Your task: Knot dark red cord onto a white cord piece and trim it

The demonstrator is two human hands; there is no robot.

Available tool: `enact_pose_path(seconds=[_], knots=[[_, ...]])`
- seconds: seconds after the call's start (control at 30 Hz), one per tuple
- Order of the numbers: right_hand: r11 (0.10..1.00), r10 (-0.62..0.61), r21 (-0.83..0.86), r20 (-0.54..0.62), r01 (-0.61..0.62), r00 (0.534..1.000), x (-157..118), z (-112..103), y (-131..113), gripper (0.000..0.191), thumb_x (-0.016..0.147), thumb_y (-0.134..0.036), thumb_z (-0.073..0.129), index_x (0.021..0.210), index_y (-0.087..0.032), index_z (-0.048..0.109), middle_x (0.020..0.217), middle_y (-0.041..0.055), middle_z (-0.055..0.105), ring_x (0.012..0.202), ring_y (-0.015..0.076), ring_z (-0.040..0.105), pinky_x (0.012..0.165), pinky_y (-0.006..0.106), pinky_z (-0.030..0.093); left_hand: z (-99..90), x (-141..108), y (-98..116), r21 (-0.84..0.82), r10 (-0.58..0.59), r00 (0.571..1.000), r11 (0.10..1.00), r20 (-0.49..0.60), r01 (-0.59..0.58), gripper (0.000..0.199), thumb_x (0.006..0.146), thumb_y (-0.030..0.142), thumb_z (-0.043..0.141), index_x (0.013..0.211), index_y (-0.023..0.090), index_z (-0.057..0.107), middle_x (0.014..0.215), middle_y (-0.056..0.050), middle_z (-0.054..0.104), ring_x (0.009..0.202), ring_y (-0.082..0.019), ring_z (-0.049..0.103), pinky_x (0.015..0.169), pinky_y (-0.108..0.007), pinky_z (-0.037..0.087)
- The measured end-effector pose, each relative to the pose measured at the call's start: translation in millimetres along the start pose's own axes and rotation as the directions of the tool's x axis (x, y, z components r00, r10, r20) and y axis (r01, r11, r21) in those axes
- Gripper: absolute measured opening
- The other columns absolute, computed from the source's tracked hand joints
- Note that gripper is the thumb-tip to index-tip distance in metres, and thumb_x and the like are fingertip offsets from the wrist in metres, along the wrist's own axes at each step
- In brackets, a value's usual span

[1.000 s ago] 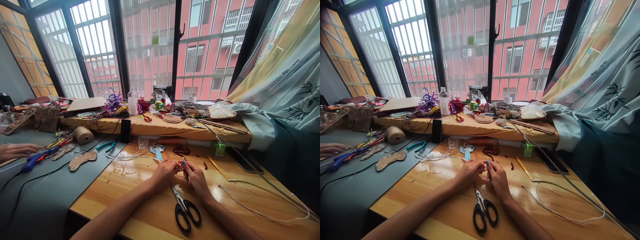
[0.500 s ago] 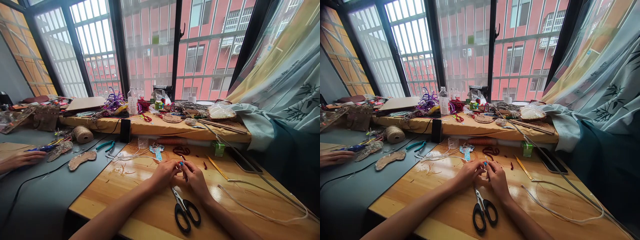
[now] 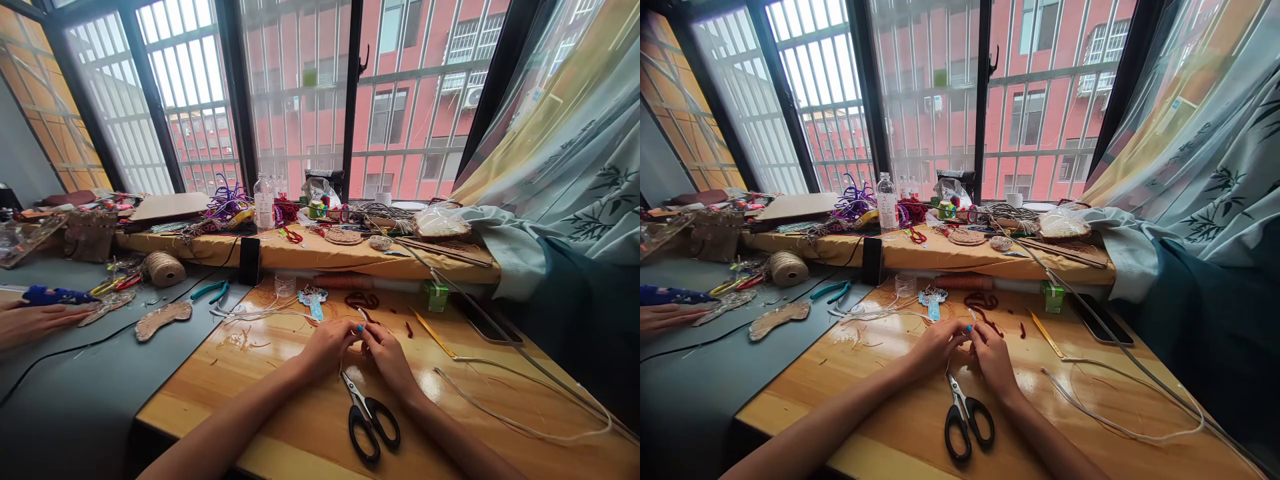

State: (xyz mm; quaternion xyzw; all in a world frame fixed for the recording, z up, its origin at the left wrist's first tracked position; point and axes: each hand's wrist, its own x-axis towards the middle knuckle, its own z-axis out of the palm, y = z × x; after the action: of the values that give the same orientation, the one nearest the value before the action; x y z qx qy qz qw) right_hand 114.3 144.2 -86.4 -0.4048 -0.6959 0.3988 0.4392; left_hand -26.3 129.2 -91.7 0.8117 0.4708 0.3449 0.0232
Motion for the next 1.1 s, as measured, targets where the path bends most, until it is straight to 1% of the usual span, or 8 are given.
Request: enact_pose_path(seconds=[0.17,0.3,0.43,0.53,0.67,0.87,1.0,1.1], knots=[[0.997,0.039,0.064,-0.030,-0.037,0.999,0.8,-0.6,5.4,0.034,0.075,-0.047,0.046,0.082,-0.016,0.058,0.062,0.0012,0.054,0.053,0.0144,0.050,0.051,0.026,0.041,0.4,1.0,-2.0,-0.053,-0.030,0.999,0.998,-0.012,0.029,0.011,0.081,0.021,0.045,0.085,0.017,0.054,0.083,-0.001,0.062,0.076,-0.012,0.055,0.071,-0.023,0.040],[0.987,0.075,0.143,-0.006,-0.073,0.997,1.5,0.5,7.5,0.036,0.074,-0.047,0.046,0.086,-0.015,0.057,0.068,0.0035,0.057,0.057,0.0154,0.054,0.053,0.027,0.045,-0.4,2.3,-1.2,-0.054,-0.043,0.999,0.998,-0.010,0.042,0.011,0.081,0.021,0.044,0.084,0.016,0.054,0.083,-0.002,0.062,0.077,-0.013,0.054,0.071,-0.024,0.040],[0.983,0.087,0.166,-0.016,-0.083,0.996,2.9,1.0,9.9,0.036,0.073,-0.048,0.047,0.084,-0.015,0.057,0.075,0.0051,0.060,0.060,0.0160,0.056,0.058,0.029,0.046,-2.8,2.5,2.4,-0.047,-0.050,0.999,0.998,0.016,0.050,0.012,0.081,0.022,0.045,0.086,0.016,0.053,0.078,-0.002,0.061,0.074,-0.013,0.054,0.069,-0.023,0.040],[0.974,0.099,0.208,-0.035,-0.090,0.994,4.5,0.4,13.4,0.037,0.072,-0.048,0.048,0.085,-0.015,0.056,0.071,0.0041,0.060,0.060,0.0160,0.056,0.061,0.030,0.045,-3.2,1.9,2.9,-0.037,-0.085,0.996,0.996,0.023,0.085,0.011,0.080,0.022,0.045,0.083,0.015,0.053,0.077,-0.002,0.060,0.073,-0.013,0.053,0.068,-0.023,0.039],[0.954,0.104,0.289,-0.048,-0.086,0.993,5.8,-0.4,15.0,0.036,0.070,-0.048,0.051,0.084,-0.014,0.055,0.065,0.0023,0.058,0.058,0.0148,0.055,0.057,0.027,0.044,-1.1,1.0,-0.4,-0.035,-0.116,0.993,0.992,0.026,0.117,0.009,0.079,0.021,0.047,0.078,0.014,0.052,0.077,-0.003,0.059,0.071,-0.013,0.051,0.066,-0.022,0.038],[0.942,0.132,0.300,0.083,-0.151,0.988,4.7,1.0,12.4,0.025,0.066,-0.037,0.059,0.079,-0.015,0.056,0.069,0.0019,0.061,0.060,0.0146,0.057,0.051,0.024,0.044,0.8,0.3,-2.5,-0.061,-0.096,0.995,0.993,0.011,0.097,0.011,0.080,0.021,0.044,0.077,0.014,0.052,0.075,-0.001,0.057,0.070,-0.012,0.049,0.066,-0.021,0.037],[0.928,0.161,0.323,0.099,-0.185,0.982,4.5,1.9,15.5,0.024,0.068,-0.035,0.056,0.083,-0.016,0.056,0.065,0.0006,0.062,0.054,0.0137,0.056,0.051,0.025,0.044,0.7,-0.3,-2.0,-0.055,-0.109,0.994,0.992,0.007,0.110,0.011,0.080,0.022,0.045,0.078,0.015,0.053,0.075,-0.001,0.057,0.070,-0.012,0.049,0.065,-0.021,0.037],[0.923,0.159,0.338,0.102,-0.185,0.982,5.2,1.7,17.3,0.026,0.067,-0.036,0.056,0.085,-0.016,0.056,0.065,0.0008,0.062,0.054,0.0135,0.056,0.050,0.025,0.043,1.0,0.0,-3.0,-0.064,-0.129,0.992,0.990,0.000,0.129,0.012,0.080,0.023,0.044,0.080,0.015,0.053,0.076,-0.002,0.058,0.071,-0.013,0.050,0.067,-0.022,0.037]])
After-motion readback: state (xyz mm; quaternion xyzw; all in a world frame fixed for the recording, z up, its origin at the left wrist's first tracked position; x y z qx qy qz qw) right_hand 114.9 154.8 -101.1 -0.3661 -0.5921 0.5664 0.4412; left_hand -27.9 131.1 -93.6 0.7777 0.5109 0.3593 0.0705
